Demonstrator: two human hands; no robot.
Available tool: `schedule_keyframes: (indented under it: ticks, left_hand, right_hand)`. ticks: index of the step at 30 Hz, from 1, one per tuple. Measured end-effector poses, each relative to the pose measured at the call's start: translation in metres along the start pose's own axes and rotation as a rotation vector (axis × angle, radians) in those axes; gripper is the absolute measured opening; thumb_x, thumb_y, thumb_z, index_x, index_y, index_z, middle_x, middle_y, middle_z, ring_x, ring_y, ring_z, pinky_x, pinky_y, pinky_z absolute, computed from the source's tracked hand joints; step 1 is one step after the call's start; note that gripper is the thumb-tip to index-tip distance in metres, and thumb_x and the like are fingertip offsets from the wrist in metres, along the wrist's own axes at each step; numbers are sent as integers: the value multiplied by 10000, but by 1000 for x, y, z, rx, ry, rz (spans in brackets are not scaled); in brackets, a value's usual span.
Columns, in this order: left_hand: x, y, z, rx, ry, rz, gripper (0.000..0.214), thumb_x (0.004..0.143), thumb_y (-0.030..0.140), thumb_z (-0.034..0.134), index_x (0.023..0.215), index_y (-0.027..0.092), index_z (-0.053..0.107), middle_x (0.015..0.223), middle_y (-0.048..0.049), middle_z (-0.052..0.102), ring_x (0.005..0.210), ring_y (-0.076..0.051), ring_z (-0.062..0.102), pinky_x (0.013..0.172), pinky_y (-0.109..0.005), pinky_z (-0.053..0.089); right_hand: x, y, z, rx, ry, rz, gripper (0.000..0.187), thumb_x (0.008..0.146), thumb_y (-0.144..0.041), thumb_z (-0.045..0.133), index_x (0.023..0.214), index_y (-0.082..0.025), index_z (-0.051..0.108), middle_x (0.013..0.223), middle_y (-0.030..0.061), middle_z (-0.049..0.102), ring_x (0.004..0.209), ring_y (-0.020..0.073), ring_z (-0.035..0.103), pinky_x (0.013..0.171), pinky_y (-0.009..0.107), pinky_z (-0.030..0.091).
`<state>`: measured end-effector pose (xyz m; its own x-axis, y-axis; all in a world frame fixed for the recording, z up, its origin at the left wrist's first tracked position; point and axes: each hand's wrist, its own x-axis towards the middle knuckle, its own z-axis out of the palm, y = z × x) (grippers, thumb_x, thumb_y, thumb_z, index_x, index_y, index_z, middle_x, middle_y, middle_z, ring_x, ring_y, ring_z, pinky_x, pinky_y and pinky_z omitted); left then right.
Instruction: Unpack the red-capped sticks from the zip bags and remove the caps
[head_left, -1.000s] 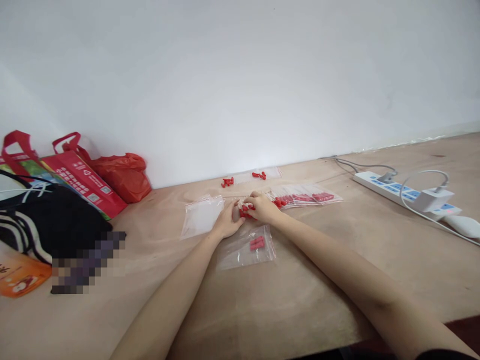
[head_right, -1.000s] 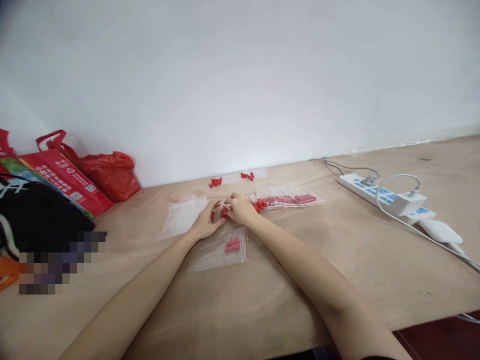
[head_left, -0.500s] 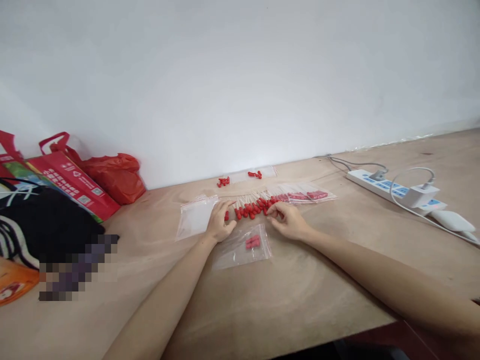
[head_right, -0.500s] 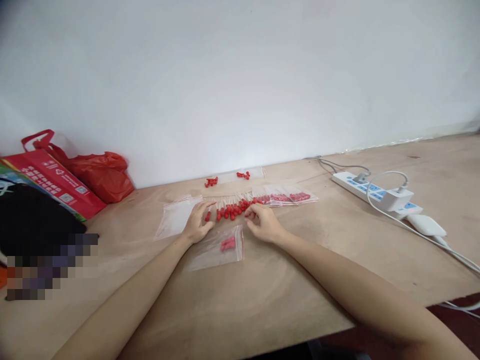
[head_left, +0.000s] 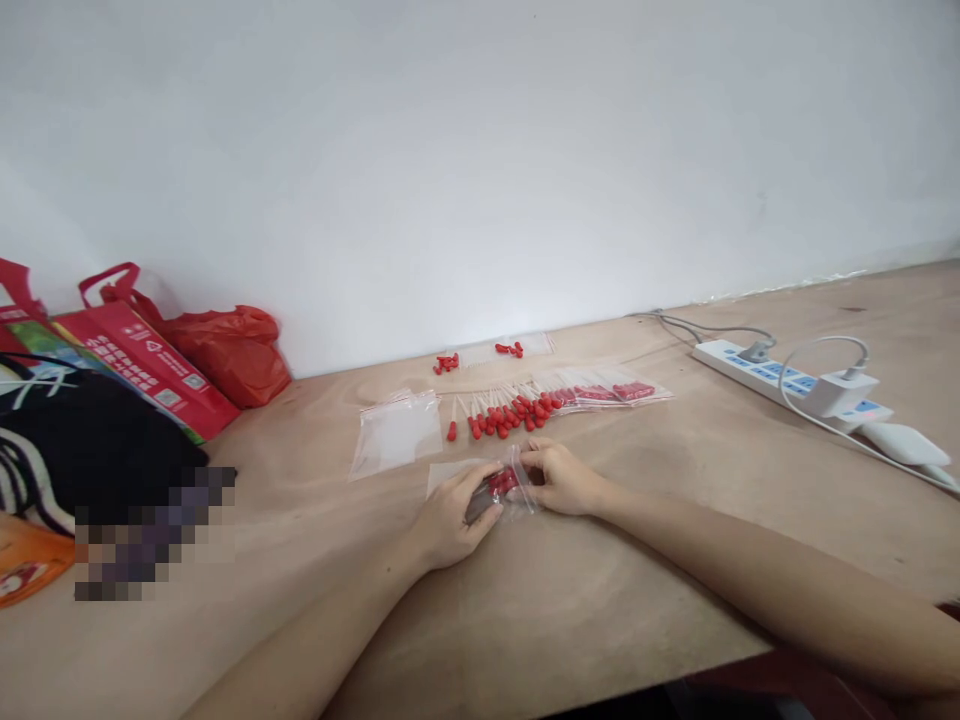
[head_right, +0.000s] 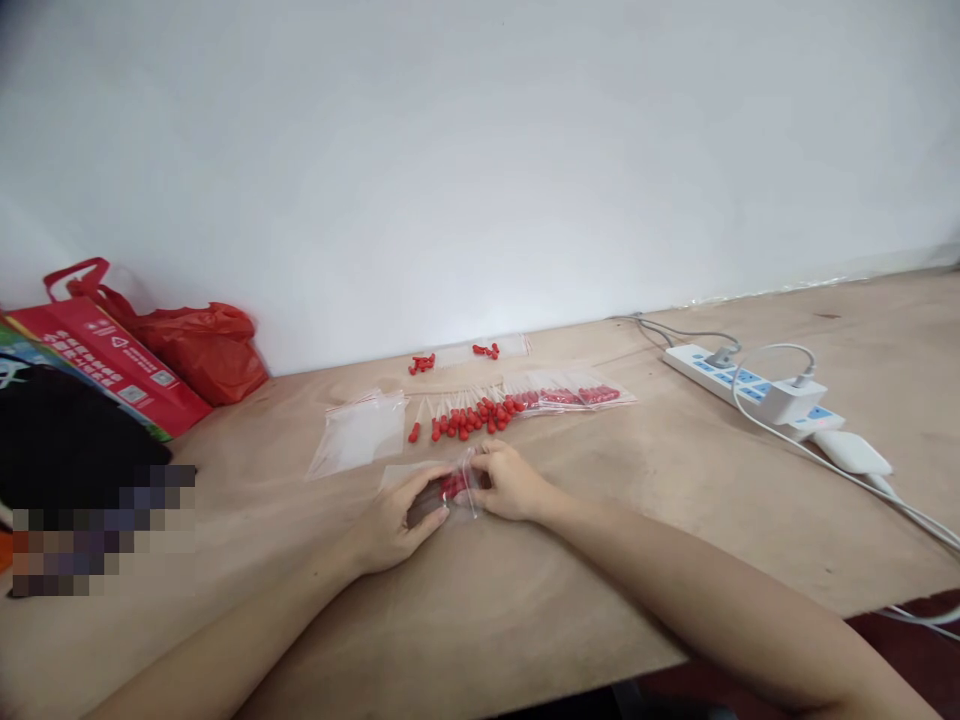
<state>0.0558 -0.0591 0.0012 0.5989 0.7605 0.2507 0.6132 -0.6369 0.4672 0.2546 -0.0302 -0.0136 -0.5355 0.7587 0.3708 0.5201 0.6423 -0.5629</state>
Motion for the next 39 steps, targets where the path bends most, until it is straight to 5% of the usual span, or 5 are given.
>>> schedule_keyframes:
  ticks: [12,18,25,30,39]
  left_hand:
    - [-2,-2,-4,38,-109,-99,513,817,335,440,1294,215,293,1286,-58,440,1145,-195,439,963,-359,372]
    - [-3,-1,-8,152,-242,-27,497,870,330,340,1344,290,197,1420,-27,214,1286,-214,225,1033,-412,255]
    - [0,7,-13,345,-259,73,398,857,297,357,1247,373,382,1351,20,365,1178,-281,355,929,-510,307]
    - [16,11,-3,276,-32,108,249,807,256,443,987,234,613,970,-35,639,904,-199,524,841,-395,383]
    - [14,-14,-1,175,210,-244,113,736,271,520,783,183,573,832,-36,598,839,-188,539,765,-336,416]
  right_hand:
    - [-10,5,-12,424,-69,160,210,593,-154,625,773,-163,517,605,-54,521,505,54,440,475,177,345]
    - [-11,30,-45,828,-116,293,258,568,-234,704,758,-150,550,674,-14,608,563,78,542,551,218,428]
    - [-8,68,-91,972,326,370,206,589,-257,704,741,-175,590,672,-15,632,537,62,547,548,200,447]
    - [25,67,-75,718,566,218,295,615,-324,684,854,-180,590,765,23,655,670,117,598,628,257,486]
    - [68,53,-10,-193,480,-96,232,807,-195,459,982,-169,607,937,84,631,844,162,580,760,276,449]
